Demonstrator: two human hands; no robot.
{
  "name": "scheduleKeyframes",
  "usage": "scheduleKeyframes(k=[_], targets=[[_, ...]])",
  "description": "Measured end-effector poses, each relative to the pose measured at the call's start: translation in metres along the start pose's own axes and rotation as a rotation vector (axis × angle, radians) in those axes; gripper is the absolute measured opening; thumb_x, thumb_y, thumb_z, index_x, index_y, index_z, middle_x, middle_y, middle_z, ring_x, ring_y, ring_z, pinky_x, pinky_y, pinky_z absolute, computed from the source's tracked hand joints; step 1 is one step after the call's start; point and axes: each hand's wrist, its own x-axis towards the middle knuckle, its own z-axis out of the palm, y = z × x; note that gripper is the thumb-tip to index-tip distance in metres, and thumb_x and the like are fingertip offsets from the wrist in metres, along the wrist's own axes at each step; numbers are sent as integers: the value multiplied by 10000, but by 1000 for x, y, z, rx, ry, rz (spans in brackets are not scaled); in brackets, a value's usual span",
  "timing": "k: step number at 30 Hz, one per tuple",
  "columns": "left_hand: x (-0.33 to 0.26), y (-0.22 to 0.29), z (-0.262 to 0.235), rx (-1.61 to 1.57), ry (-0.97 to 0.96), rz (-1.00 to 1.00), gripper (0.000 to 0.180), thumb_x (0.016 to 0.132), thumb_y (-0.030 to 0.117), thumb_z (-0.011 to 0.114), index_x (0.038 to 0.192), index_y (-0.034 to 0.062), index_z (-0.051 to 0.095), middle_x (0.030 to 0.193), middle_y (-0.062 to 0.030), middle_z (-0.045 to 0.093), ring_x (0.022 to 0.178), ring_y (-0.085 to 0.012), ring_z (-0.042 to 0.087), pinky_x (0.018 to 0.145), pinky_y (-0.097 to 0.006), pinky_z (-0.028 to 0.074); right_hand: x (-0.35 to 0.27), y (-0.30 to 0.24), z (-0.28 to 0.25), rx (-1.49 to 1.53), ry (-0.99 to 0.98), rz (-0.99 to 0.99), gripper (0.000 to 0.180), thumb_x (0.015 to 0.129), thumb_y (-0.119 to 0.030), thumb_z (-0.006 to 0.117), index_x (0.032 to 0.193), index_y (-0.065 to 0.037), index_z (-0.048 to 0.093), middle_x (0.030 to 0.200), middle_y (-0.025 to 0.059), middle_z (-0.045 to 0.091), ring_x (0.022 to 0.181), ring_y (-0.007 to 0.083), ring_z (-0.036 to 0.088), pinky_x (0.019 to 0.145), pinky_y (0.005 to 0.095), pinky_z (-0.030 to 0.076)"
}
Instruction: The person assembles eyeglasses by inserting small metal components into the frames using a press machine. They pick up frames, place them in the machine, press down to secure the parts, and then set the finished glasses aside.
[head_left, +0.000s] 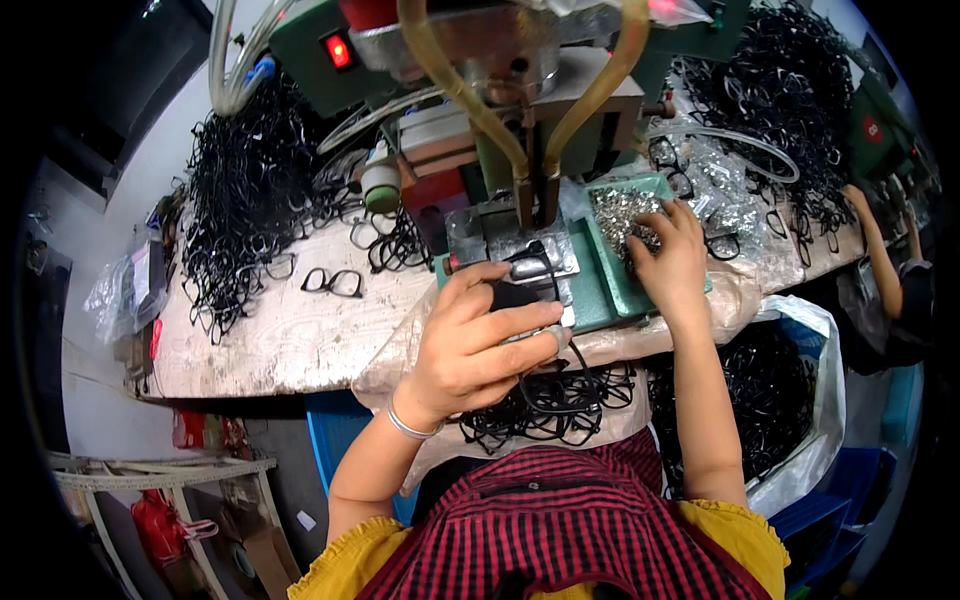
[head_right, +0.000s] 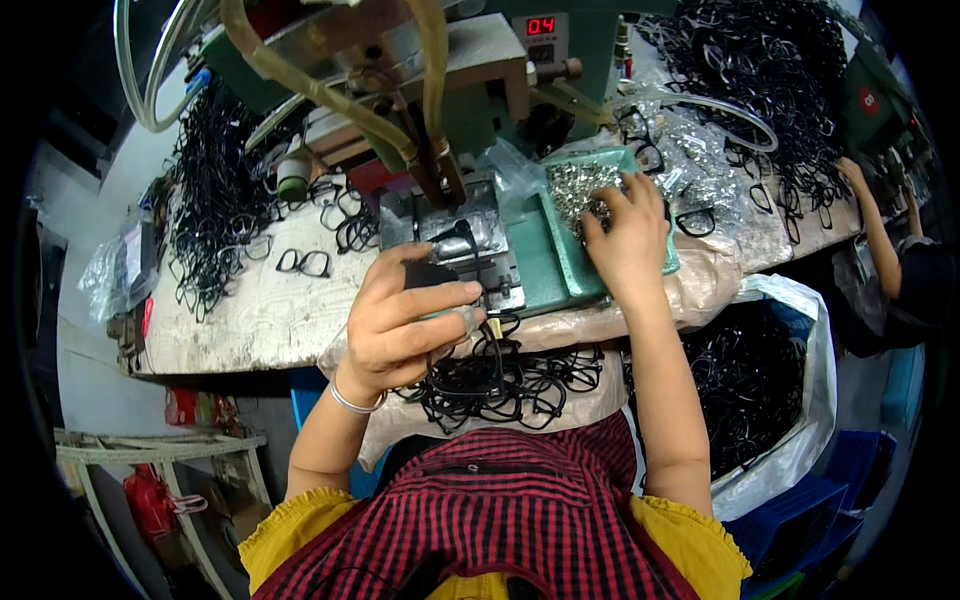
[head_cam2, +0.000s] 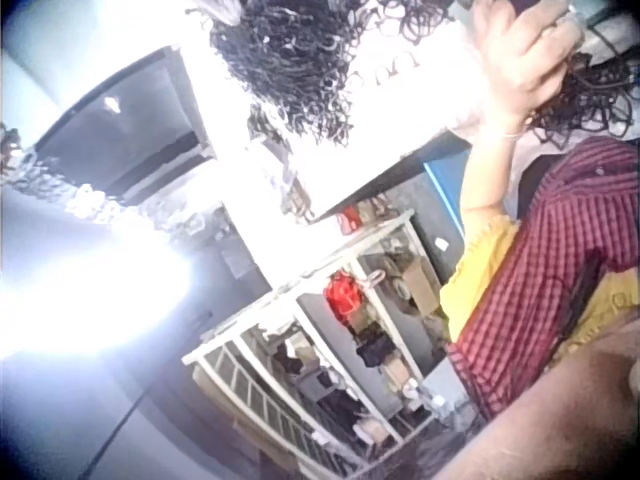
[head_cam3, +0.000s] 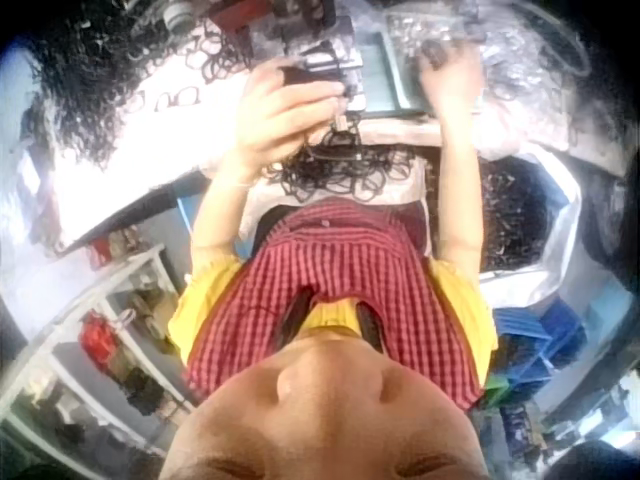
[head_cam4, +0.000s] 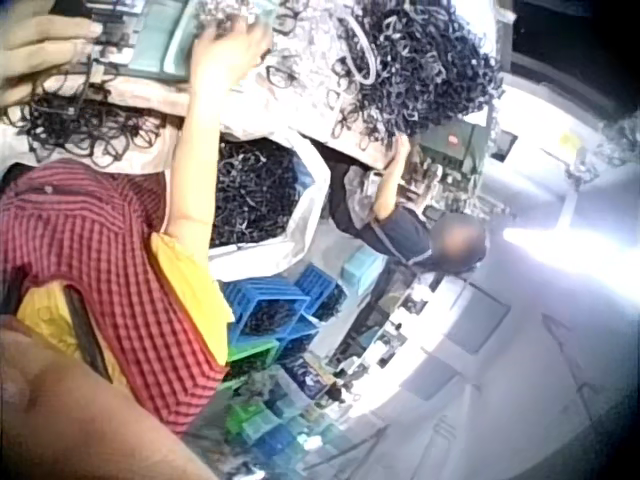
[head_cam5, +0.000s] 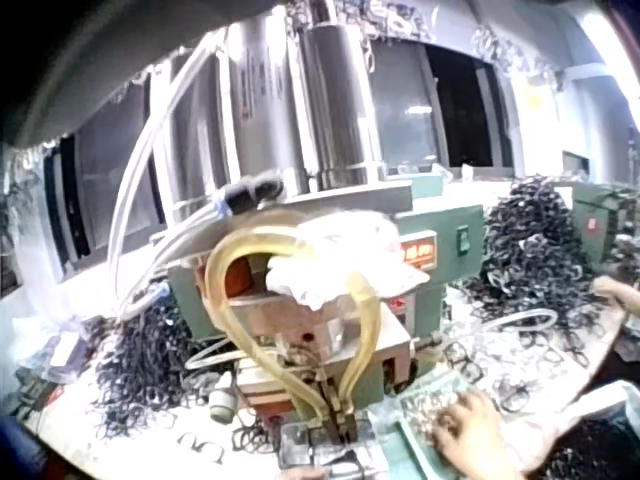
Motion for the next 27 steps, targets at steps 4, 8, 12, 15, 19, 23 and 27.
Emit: scheduleKeyframes(k=[4,8,12,15,19,23,27], targets=[[0,-3,-5,-6,-9,1,189,756,166,730,938,116,723,1061,-39,718,623,-203,513,860,-469,507,-7,15,13,161,14,31,145,751,-141,733,857,-43,718,1185,179,643,1165,362,566,1000,430,433],[-9,-1,-1,-16,52,-3,238,760,163,725,989,99,719,1134,-41,702,750,-216,588,969,-480,475,-7,17,19,215,44,12,189,771,-115,702,927,-10,686,1182,193,638,1147,377,561,1001,447,425],[-38,19,16,16,194,-160,308,800,7,648,1100,75,674,1172,-91,681,1035,-292,657,1049,-479,427,-17,31,26,446,28,171,170,869,-84,648,1011,5,676,1055,166,678,962,292,646,860,357,499],[-74,-4,27,212,549,-657,449,821,32,622,1268,27,574,1288,-142,599,1160,-378,538,1110,-457,307,-26,31,19,592,31,238,162,920,-69,628,1044,19,681,971,73,687,877,142,621,820,265,489],[-77,-90,15,268,347,-1034,1009,686,190,835,1455,-69,236,1444,-267,367,1277,-445,370,1102,-461,313,-11,6,17,737,-40,239,150,916,-53,633,1039,16,685,959,44,682,870,106,613,823,243,483],[-74,-152,-8,420,518,-879,821,730,218,811,1380,-52,388,1355,-242,469,1210,-398,441,1036,-450,368,-8,-9,23,845,-63,276,161,905,-21,635,1055,16,680,973,50,687,891,114,628,835,244,487],[-61,-146,-107,656,729,-637,486,771,175,755,1206,22,600,1259,-181,587,1181,-336,528,1013,-408,406,-16,-4,15,796,-67,258,186,884,-18,647,1064,9,686,979,56,692,881,125,638,833,250,494]])
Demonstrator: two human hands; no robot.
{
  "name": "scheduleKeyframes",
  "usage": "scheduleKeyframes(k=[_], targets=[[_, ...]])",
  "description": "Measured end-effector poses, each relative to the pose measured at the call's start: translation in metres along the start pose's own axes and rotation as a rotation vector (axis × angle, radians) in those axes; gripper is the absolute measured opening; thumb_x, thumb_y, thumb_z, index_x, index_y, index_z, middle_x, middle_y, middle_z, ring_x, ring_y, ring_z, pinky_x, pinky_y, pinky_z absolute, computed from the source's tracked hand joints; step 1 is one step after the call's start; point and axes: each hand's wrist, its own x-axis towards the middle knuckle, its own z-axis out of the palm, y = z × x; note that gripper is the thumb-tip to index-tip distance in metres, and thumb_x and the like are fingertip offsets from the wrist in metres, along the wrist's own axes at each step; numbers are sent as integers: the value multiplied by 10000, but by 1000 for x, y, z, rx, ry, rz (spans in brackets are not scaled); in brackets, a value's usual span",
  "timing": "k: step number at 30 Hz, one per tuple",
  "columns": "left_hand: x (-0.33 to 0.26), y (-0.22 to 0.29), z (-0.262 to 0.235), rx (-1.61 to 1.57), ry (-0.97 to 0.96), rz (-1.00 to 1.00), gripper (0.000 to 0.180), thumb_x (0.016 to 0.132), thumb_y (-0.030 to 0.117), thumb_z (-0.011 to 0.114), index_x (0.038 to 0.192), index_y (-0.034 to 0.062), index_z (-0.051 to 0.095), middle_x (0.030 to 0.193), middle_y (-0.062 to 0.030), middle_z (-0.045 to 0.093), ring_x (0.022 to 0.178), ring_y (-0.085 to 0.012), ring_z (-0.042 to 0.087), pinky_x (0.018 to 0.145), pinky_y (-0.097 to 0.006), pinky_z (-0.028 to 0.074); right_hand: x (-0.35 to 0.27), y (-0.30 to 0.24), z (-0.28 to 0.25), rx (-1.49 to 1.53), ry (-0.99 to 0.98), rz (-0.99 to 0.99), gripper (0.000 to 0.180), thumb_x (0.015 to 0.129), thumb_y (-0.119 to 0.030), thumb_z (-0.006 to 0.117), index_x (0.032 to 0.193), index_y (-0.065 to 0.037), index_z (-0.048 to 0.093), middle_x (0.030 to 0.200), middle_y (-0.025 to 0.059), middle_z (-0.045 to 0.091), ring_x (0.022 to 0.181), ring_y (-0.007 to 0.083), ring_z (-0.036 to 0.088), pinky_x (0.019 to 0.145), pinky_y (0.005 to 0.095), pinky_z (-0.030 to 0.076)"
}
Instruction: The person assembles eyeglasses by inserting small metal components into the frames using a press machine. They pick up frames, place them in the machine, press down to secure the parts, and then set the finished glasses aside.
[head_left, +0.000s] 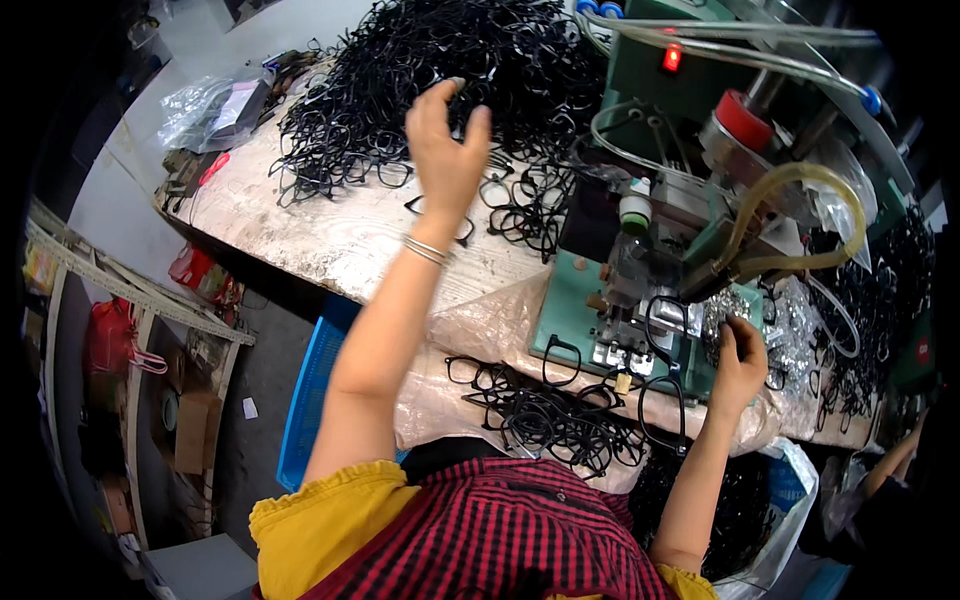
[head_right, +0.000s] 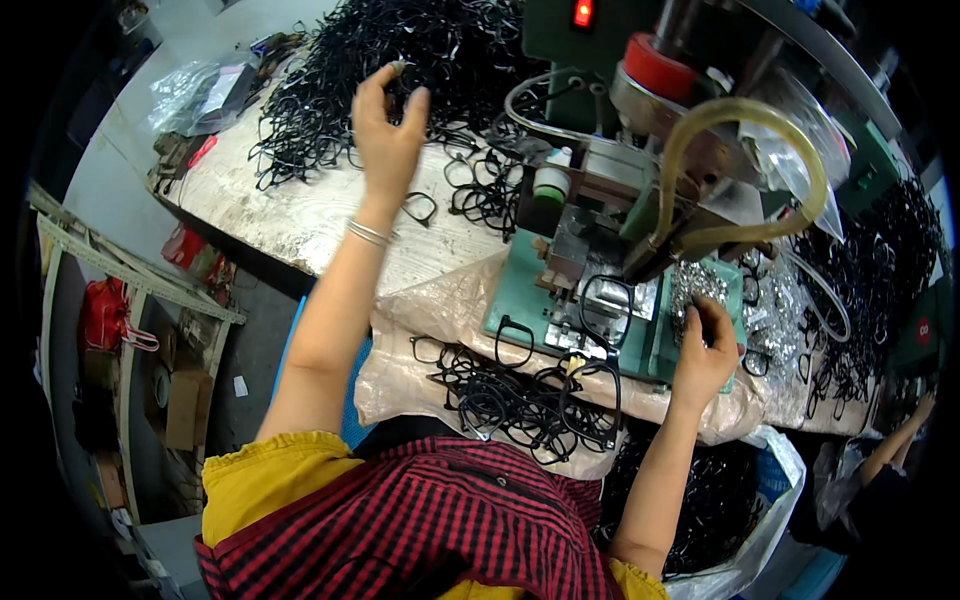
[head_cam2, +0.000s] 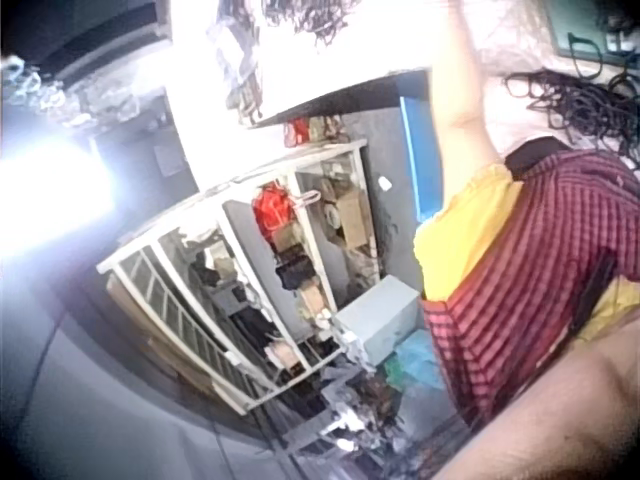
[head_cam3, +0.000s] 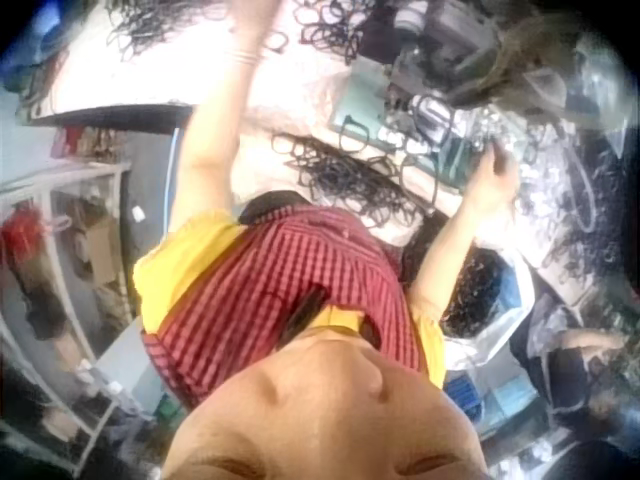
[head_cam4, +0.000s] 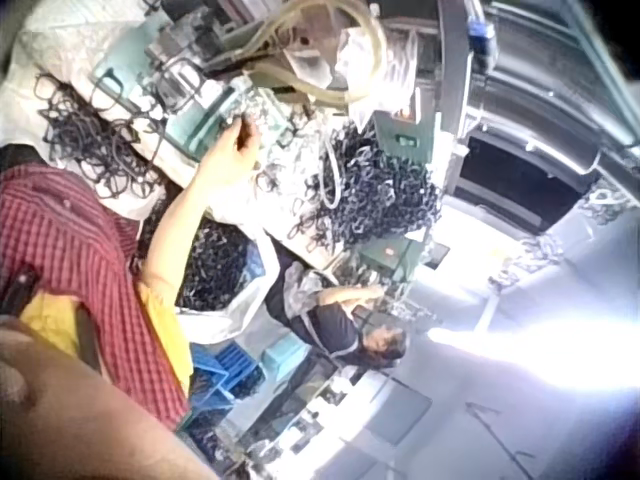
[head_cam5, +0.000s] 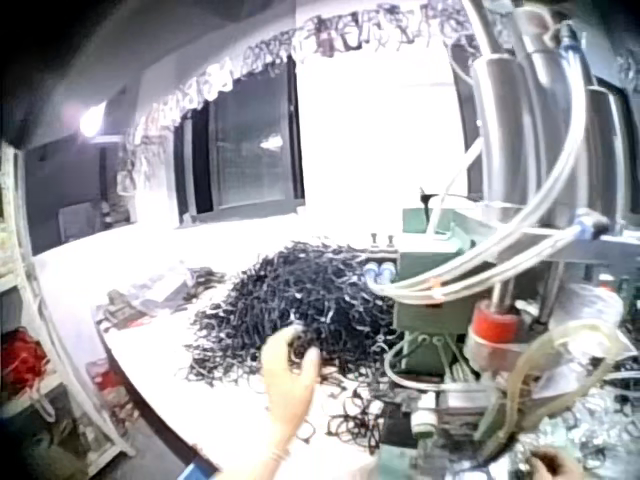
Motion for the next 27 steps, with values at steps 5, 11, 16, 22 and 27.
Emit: scheduleKeyframes(k=[5,11,16,22,27], targets=[[-58,-112,-26,808,-801,64,195,773,184,671,851,10,712,1181,-191,633,1067,-377,556,931,-442,459,11,0,9,-27,21,5,136,865,-14,653,994,11,689,950,61,703,884,139,638,844,252,481],[-117,-84,-56,449,-341,166,129,801,29,646,927,11,667,1026,-176,663,949,-364,570,867,-438,451,-33,13,-38,-355,167,-156,118,844,9,648,951,11,696,928,67,694,908,162,631,875,291,478],[-92,-25,-50,100,-174,-277,166,960,154,606,884,11,570,726,-102,580,632,-210,513,601,-322,433,-41,-42,-31,-69,26,-102,135,812,41,663,941,21,699,934,79,693,911,183,636,866,303,484],[-108,10,-5,-470,-214,-465,143,975,143,605,937,9,570,757,-8,559,677,-83,481,628,-228,427,4,-93,40,271,-105,-82,223,784,13,703,1002,19,654,896,70,686,851,130,627,821,263,480],[-144,33,-24,-614,-250,-715,205,983,134,594,1097,-33,630,928,-71,678,792,-114,640,704,-253,546,-9,-96,49,497,-82,11,371,815,33,693,1159,45,554,966,63,654,896,98,606,816,231,479]])
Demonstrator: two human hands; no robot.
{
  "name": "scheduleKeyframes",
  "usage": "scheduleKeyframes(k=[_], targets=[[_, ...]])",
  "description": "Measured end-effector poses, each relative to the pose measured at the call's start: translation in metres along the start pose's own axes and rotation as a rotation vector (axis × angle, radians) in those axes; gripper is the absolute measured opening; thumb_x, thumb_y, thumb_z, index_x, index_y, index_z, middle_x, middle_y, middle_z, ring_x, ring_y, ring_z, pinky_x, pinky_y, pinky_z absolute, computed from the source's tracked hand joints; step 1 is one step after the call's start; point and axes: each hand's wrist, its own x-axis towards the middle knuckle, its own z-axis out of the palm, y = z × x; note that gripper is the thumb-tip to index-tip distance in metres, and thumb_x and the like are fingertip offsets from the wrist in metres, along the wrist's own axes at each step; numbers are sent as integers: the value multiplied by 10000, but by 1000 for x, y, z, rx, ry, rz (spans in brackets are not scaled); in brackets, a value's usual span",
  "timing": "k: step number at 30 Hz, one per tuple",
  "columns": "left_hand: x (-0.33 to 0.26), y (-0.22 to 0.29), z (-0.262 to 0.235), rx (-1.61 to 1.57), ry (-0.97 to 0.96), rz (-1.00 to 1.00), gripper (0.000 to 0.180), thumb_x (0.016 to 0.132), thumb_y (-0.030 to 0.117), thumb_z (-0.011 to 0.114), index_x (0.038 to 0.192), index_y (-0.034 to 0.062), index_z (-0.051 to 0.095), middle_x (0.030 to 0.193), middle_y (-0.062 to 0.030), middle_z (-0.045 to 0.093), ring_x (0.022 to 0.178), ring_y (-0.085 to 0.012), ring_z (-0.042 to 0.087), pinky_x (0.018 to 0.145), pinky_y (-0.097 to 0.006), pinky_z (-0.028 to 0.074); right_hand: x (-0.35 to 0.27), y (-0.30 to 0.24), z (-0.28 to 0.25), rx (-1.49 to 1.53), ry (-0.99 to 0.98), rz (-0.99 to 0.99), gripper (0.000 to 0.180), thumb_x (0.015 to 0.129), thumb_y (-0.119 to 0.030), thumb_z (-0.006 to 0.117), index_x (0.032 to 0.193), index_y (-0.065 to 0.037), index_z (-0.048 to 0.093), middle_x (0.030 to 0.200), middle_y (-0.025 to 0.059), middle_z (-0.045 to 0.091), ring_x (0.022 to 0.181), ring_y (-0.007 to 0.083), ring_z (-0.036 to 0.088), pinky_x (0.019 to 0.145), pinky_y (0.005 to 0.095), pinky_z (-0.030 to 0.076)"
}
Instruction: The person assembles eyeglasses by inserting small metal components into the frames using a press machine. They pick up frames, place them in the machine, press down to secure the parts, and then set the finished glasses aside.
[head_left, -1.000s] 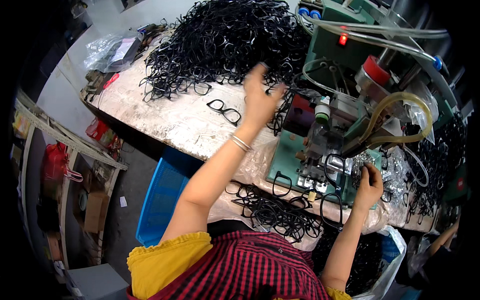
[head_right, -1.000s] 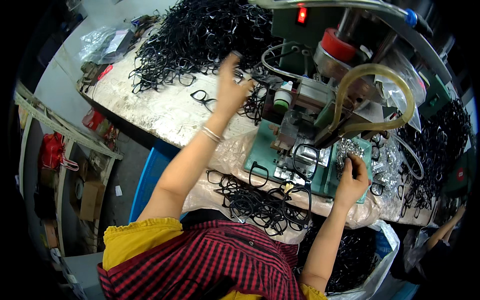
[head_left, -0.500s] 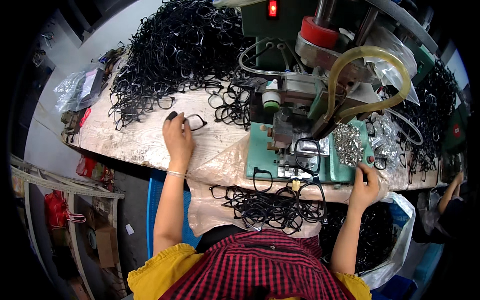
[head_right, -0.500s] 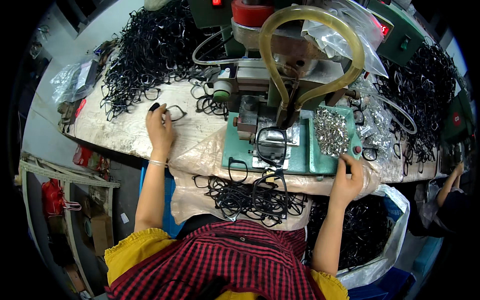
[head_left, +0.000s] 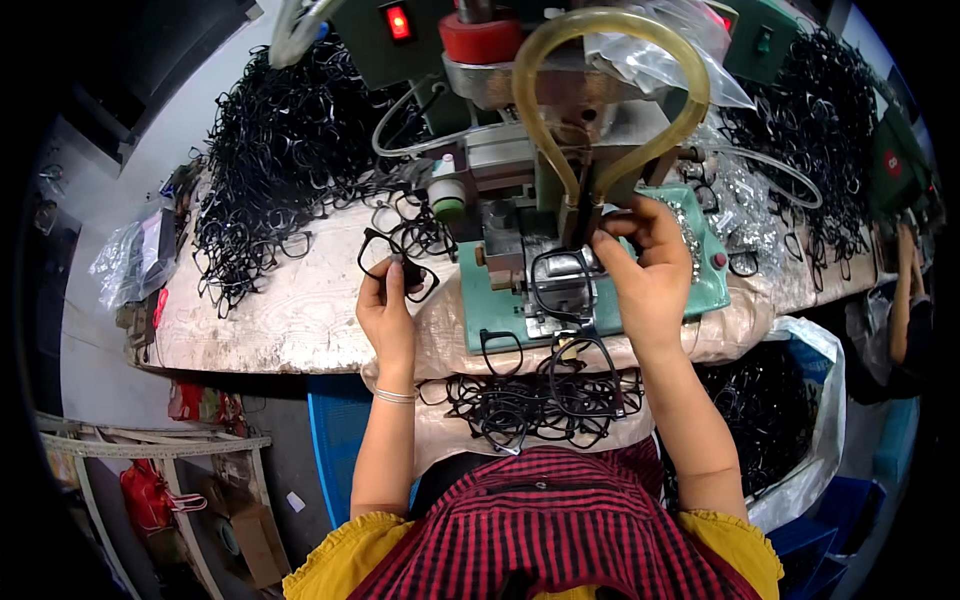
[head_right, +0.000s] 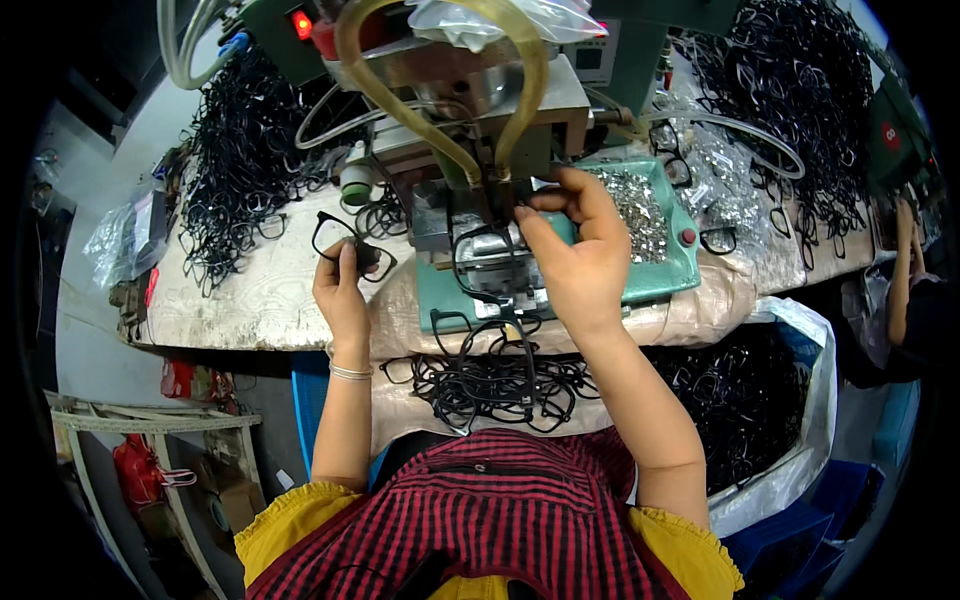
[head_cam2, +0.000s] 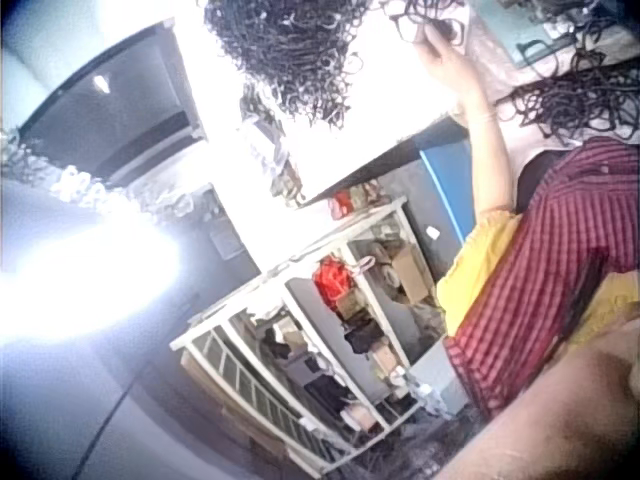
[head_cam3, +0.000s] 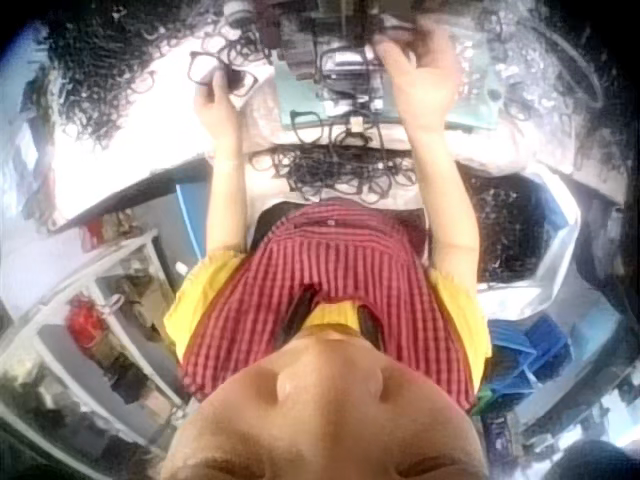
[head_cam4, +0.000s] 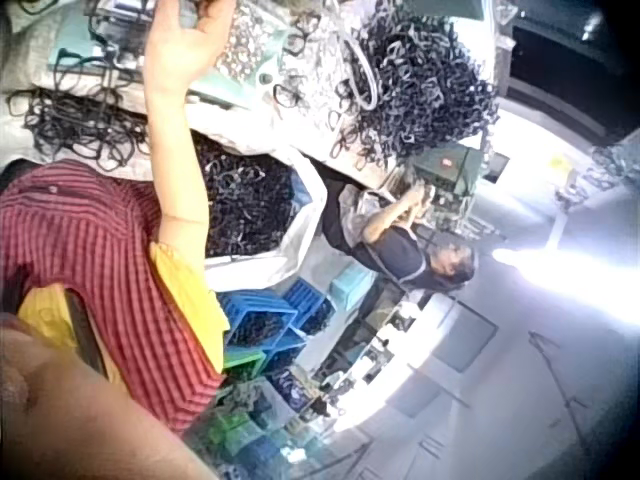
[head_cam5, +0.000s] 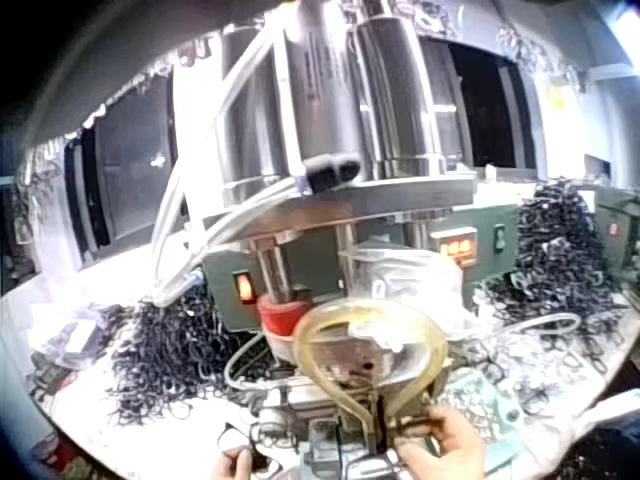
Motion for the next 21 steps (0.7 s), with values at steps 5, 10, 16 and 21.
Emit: scheduleKeyframes(k=[5,10,16,21], targets=[[6,77,29,-104,3,448,184,993,105,556,1114,-10,633,1015,-124,689,908,-199,657,842,-334,539,2,-10,7,189,-84,98,470,824,38,675,1255,59,488,957,78,671,904,99,611,851,242,472],[-22,139,39,-316,-179,795,149,982,101,517,1058,-2,594,1026,-204,678,914,-303,663,857,-464,540,-15,-41,17,202,-14,177,500,830,47,640,1296,55,460,1026,104,671,998,142,609,912,276,459],[-38,126,75,227,-735,1002,189,738,136,757,924,124,732,1048,-30,722,648,-197,545,875,-463,528,9,-9,-31,-374,-178,-37,313,818,-28,642,1129,2,637,1100,130,679,1096,243,615,984,336,447],[-31,120,87,242,-842,1036,189,718,108,756,904,113,725,1039,-48,726,648,-228,547,867,-501,507,11,49,-111,-824,261,-209,154,814,-69,665,960,-40,706,989,129,695,947,304,647,865,366,492]])
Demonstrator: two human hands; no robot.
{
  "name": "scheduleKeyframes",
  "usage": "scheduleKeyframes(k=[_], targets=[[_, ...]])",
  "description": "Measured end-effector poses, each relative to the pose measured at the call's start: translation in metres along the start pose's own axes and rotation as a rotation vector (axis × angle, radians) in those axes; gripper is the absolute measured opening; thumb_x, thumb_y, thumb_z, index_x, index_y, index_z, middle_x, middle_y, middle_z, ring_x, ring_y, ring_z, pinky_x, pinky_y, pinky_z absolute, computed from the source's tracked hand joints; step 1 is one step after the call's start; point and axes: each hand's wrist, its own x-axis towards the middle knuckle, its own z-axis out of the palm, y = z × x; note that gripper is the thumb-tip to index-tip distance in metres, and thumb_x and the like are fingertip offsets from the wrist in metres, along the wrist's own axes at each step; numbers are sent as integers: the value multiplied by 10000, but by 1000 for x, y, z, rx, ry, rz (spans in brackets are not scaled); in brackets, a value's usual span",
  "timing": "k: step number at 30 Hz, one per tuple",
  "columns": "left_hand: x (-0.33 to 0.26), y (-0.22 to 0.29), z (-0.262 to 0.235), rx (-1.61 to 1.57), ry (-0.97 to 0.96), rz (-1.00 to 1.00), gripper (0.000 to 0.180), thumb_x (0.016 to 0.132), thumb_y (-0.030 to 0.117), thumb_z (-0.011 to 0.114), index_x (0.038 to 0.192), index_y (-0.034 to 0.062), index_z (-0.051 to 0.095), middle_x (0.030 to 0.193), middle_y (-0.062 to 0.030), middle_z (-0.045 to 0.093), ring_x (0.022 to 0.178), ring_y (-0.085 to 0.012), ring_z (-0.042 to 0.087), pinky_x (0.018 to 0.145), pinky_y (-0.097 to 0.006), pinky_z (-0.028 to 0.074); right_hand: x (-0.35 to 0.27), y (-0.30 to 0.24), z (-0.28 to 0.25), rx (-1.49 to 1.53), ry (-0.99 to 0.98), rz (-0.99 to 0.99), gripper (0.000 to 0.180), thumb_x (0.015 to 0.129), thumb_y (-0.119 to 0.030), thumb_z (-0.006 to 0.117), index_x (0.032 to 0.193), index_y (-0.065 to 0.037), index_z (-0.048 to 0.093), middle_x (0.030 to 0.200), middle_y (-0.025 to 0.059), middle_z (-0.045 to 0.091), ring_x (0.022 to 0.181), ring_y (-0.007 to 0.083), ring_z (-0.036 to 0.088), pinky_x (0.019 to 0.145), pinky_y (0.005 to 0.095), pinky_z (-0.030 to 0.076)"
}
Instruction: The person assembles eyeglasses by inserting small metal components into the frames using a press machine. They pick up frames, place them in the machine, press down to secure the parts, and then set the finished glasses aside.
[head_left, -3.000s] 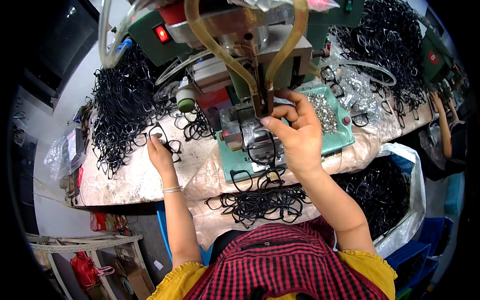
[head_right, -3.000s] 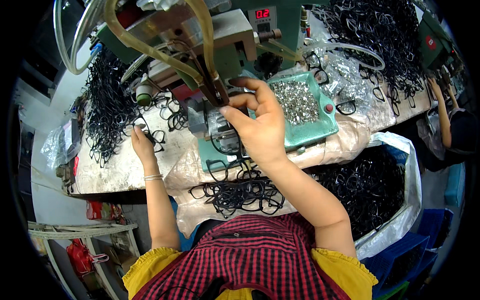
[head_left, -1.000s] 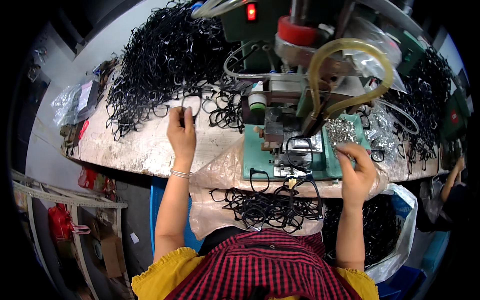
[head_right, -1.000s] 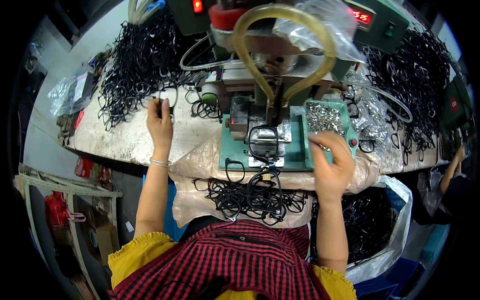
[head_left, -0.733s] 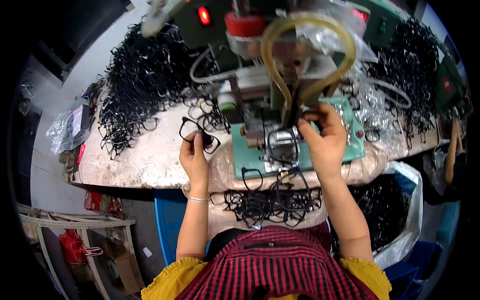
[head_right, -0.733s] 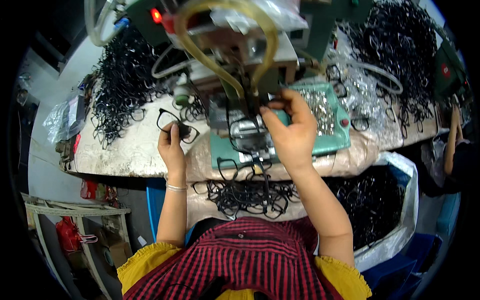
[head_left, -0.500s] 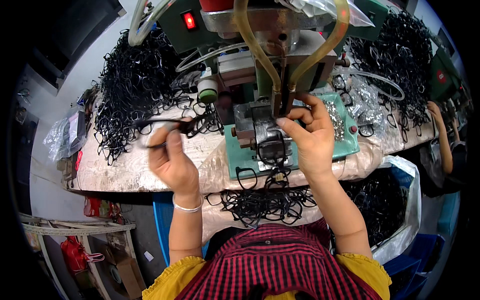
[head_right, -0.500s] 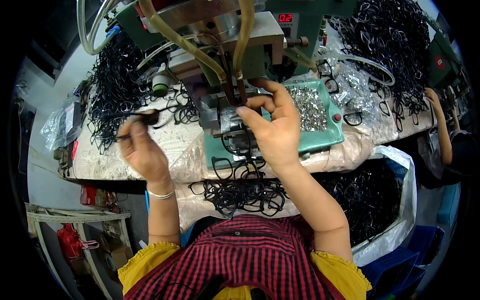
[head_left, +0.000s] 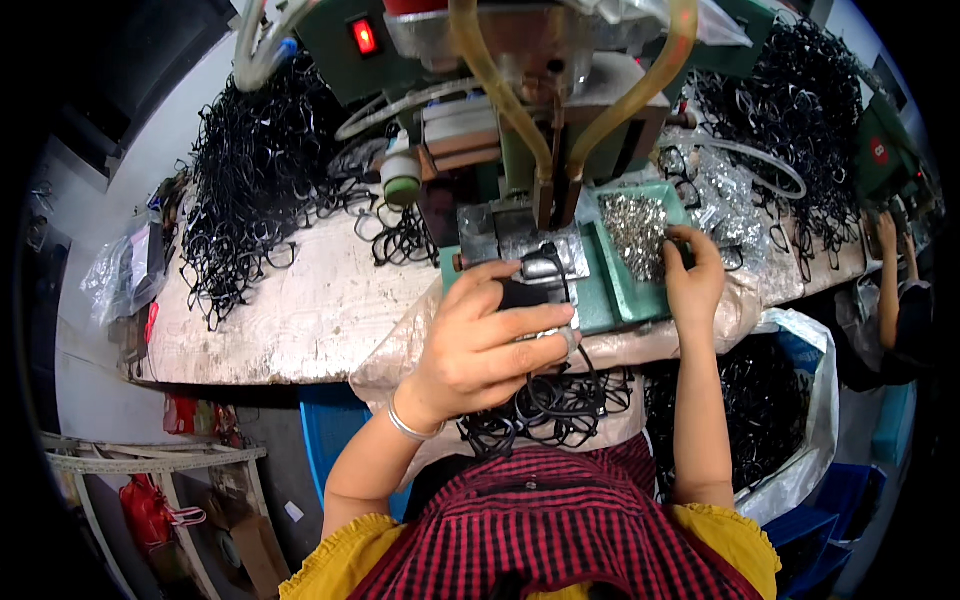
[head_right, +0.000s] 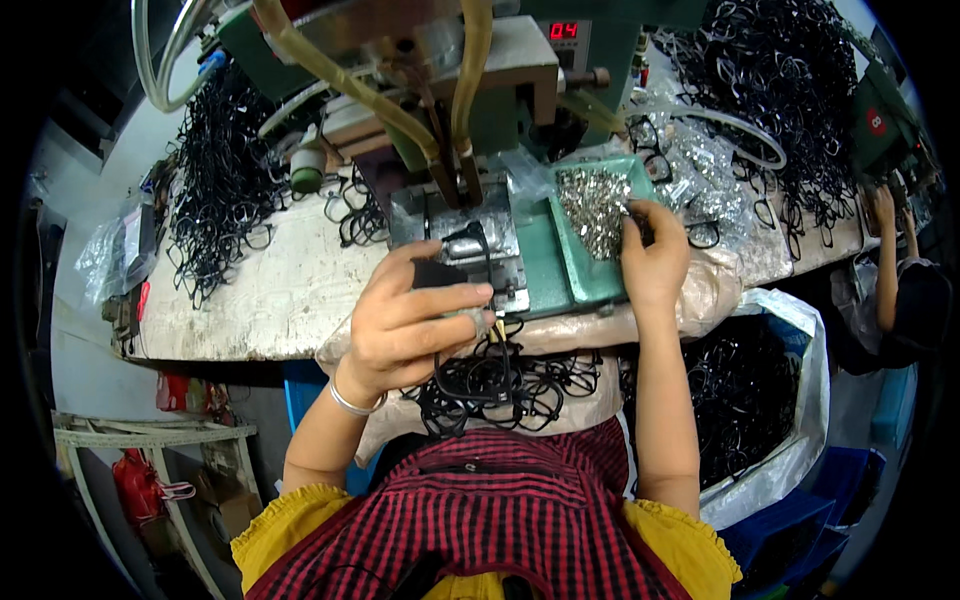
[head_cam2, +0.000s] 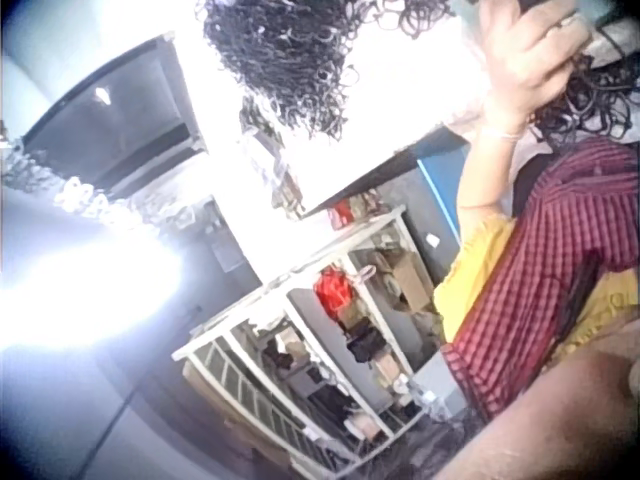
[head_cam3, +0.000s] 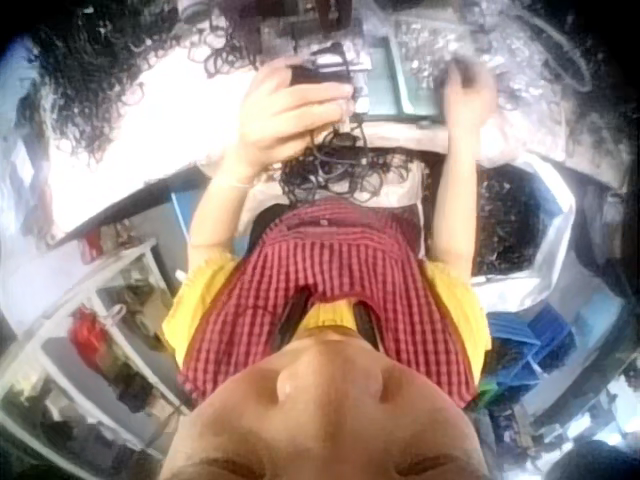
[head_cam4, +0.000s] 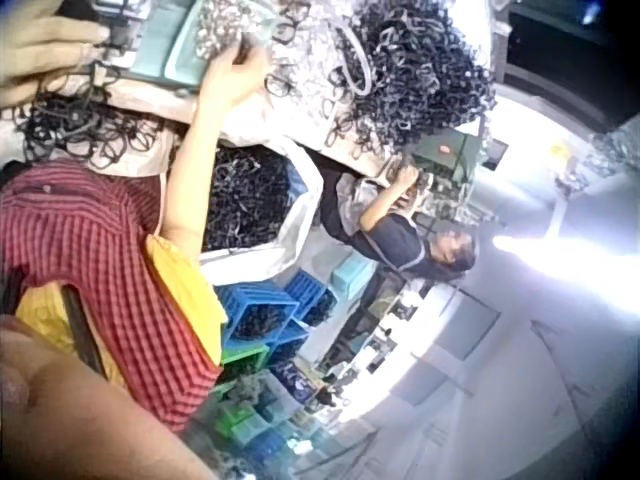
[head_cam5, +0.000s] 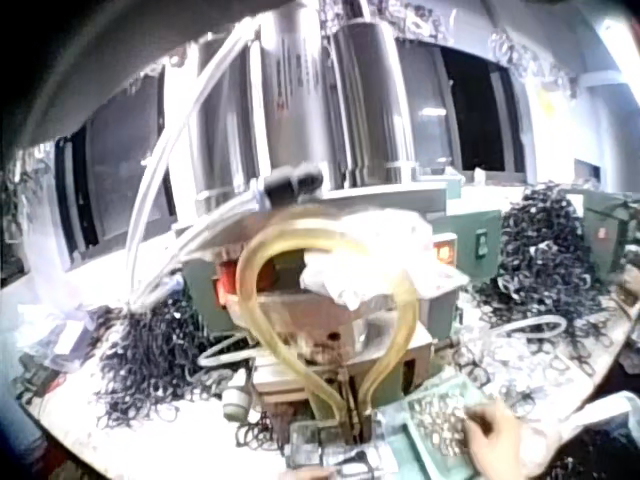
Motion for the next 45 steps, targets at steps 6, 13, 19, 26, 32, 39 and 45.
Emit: scheduleKeyframes(k=[6,13,19,26,32,39,45], targets=[[-7,4,-1,-4,-19,-76,209,711,95,769,915,121,732,1039,-44,726,708,-227,592,892,-492,503,18,-30,27,-159,-185,-185,97,782,-132,700,866,-85,711,911,70,674,900,295,622,787,397,487],[-69,34,-3,214,113,-268,343,710,26,756,1043,74,691,1200,-130,669,1046,-317,656,937,-436,478,13,-28,53,-602,-302,-145,211,797,-217,710,991,-138,694,1091,75,599,1122,286,535,799,473,474],[-122,-31,-54,504,552,-905,183,910,60,637,1076,-15,659,1091,-122,670,1036,-238,628,901,-321,481,-5,2,7,-177,-91,-131,103,831,-82,685,925,-44,703,950,86,682,913,262,632,838,353,480],[-91,-160,-26,791,-32,-808,120,774,125,692,877,69,720,998,-123,682,958,-343,571,849,-410,474,9,3,43,496,-66,207,131,920,-50,632,1029,5,680,918,11,666,838,73,587,772,201,449],[-149,-152,-26,685,-50,-857,108,804,121,660,843,49,730,915,-117,703,911,-326,598,785,-412,501,-21,9,-12,261,-41,246,143,895,-57,661,1017,6,697,961,39,696,881,119,624,813,245,479],[-129,-107,-86,497,352,-720,175,920,98,633,1061,9,684,968,-136,692,832,-284,621,754,-345,487,-52,-8,-63,75,-67,99,153,802,25,686,954,17,707,923,91,686,888,198,631,837,299,477],[-133,-144,-71,810,396,-728,298,974,178,580,1209,-4,592,890,-158,650,708,-289,567,692,-355,472,5,-105,10,413,-253,-182,203,777,6,687,980,15,686,889,72,691,847,171,646,786,286,493]])
